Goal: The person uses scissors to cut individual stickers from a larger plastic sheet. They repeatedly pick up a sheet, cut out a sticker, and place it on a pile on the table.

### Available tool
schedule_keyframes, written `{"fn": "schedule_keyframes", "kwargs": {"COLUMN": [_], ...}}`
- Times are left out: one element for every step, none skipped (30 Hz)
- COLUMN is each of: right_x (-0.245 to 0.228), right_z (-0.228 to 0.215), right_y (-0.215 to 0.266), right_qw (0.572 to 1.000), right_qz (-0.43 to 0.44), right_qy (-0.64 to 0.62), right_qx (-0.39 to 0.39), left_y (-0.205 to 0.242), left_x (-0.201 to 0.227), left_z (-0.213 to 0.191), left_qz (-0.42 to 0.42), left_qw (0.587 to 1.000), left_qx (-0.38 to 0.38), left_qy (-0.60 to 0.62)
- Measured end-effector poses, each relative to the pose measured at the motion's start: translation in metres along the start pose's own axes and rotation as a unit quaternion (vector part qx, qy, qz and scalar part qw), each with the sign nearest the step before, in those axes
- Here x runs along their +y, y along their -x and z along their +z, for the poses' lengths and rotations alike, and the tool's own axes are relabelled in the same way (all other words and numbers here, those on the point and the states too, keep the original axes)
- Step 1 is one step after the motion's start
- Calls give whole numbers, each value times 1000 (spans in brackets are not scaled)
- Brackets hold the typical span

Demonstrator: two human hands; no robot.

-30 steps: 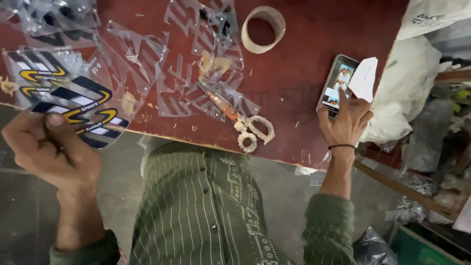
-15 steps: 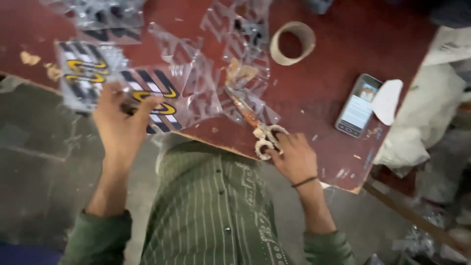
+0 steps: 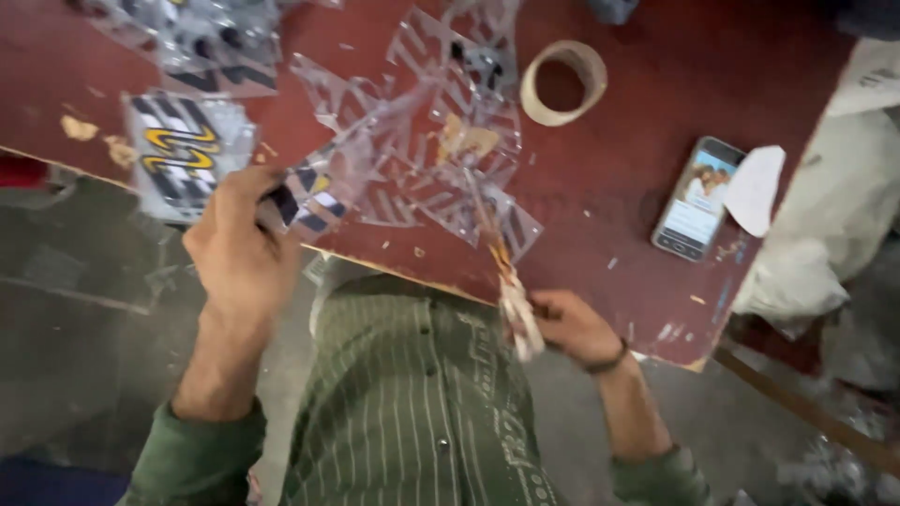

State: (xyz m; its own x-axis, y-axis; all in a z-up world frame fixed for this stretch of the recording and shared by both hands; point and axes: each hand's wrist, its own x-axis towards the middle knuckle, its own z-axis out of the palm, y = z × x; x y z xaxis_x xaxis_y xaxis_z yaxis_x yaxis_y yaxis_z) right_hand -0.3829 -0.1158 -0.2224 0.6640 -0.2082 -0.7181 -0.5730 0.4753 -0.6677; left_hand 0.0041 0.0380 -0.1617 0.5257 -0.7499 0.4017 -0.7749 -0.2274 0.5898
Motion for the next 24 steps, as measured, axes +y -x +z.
{"fn": "schedule_keyframes", "kwargs": {"right_x": [1,3,7,13,18,24,26,27,29,27,23,19,2,-14,-31,-34,-37,-40,-40,-40,-40,-48,-56,-64], "right_z": [9,18,28,35,41,47,53,59,66,70,72,74,83,92,101,104,107,109,110,111,112,118,124,129], "right_y": [5,10,18,19,20,22,20,18,19,19,18,17,18,18,21,18,14,11,7,3,-1,-1,-1,-1], "right_qw": [1000,997,987,987,981,967,966,922,855,854,913,956,955,966,974,974,967,959,959,954,947,947,961,973], "right_qz": [-4,3,15,15,-75,-164,-167,-172,-172,-173,-157,-139,-140,-144,-144,-144,-163,-183,-183,-150,-116,-117,-117,-118], "right_qy": [2,-77,-156,-156,-168,-180,-181,-332,-476,-478,-372,-260,-261,-208,-154,-154,-171,-188,-188,-233,-277,-277,-237,-196], "right_qx": [-10,-21,-33,-45,-61,-77,-78,-98,-114,-115,-62,-7,-9,-48,-88,-90,-98,-107,-109,-112,-114,-113,-78,-43], "left_y": [-7,-14,-18,-21,-26,-32,-39,-45,-51,-56,-62,-69,-73,-77,-80,-78,-77,-75,-75,-75,-75,-75,-75,-75], "left_x": [5,9,14,15,17,18,22,26,31,37,43,49,54,60,66,67,68,69,75,80,85,88,91,94], "left_z": [-1,-3,-6,-8,-7,-6,-7,-8,-9,-12,-14,-16,-19,-22,-25,-24,-23,-22,-24,-26,-28,-29,-29,-30], "left_qz": [-1,-26,-54,-57,-63,-68,-65,-78,-92,-90,-65,-40,-38,-88,-140,-140,-107,-74,-75,-98,-120,-119,-142,-164], "left_qw": [1000,999,997,997,994,988,989,988,986,986,982,975,975,962,943,943,951,957,957,956,953,953,947,941], "left_qx": [4,5,5,7,13,18,19,24,27,26,36,46,46,32,18,19,24,28,28,15,0,-1,-10,-18], "left_qy": [-10,24,58,47,91,135,133,135,138,137,176,214,212,257,302,300,290,280,279,277,277,278,286,296]}}
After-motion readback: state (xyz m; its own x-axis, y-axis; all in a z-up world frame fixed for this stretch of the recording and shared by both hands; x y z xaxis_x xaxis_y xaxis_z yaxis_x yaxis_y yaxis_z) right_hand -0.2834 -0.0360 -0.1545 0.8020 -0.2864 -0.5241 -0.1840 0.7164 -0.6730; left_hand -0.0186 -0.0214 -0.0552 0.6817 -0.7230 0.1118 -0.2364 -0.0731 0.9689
